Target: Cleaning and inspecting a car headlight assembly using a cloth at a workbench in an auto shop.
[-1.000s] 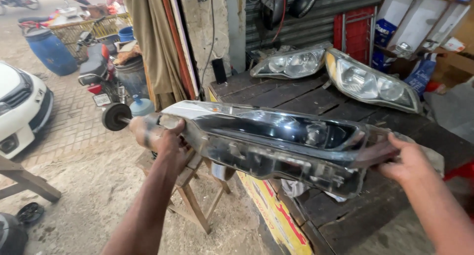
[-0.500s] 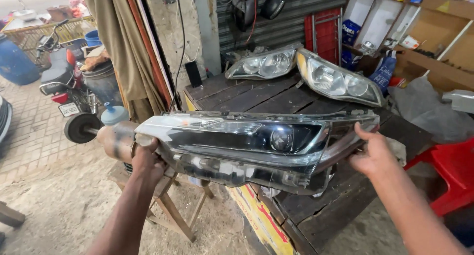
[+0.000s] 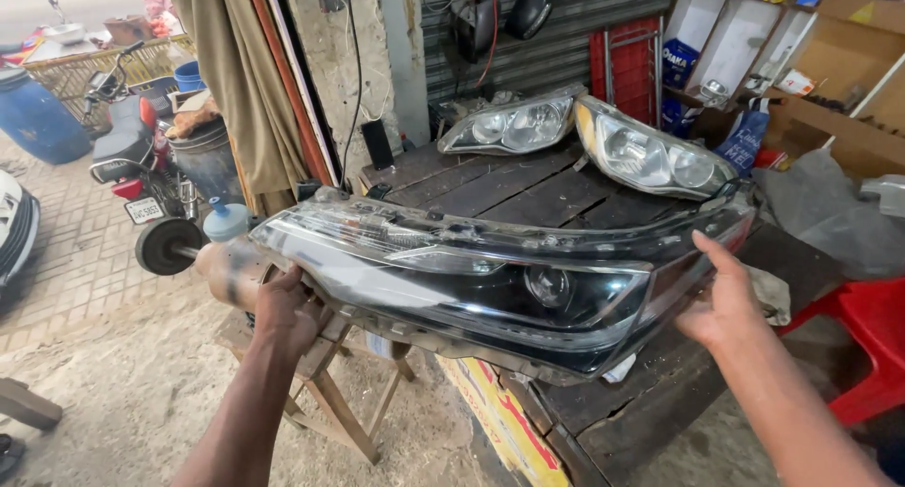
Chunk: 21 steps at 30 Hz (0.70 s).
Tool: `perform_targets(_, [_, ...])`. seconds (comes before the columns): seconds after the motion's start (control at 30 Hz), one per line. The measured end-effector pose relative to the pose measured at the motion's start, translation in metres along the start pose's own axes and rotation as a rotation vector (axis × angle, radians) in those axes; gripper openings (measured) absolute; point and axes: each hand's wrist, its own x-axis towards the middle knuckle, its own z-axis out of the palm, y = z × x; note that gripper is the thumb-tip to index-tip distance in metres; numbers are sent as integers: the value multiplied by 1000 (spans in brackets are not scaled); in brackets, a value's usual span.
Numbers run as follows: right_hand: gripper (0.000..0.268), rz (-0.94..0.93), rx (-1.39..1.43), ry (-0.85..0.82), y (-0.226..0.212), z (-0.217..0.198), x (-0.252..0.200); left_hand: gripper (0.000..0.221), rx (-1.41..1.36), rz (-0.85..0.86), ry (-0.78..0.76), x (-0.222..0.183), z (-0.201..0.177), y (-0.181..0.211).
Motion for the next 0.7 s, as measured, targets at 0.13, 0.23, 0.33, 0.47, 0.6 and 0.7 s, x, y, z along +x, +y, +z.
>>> perform_targets(0.13, [27,-17,13,-22,0,1,-3,21,-10,5,-79,-6,2,3])
perform_targets(0.23, [29,-40,14,-36,-1,-2,2,26,-15,53,-133,-7,4,5])
perform_targets(0.33, [32,-58,10,-80,0,-4,3,27,1,100,-184,-1,3,5])
perform_targets(0.47, [34,-62,28,-73,-1,0,-3,24,35,104,-202,3,3,4])
perform_targets(0.6, [30,-69,21,-103,0,-2,8,25,42,127,-206,24,-3,0])
perform_targets(0.7, [40,-67,25,-28,1,2,-6,15,-2,96,-172,22,-1,0])
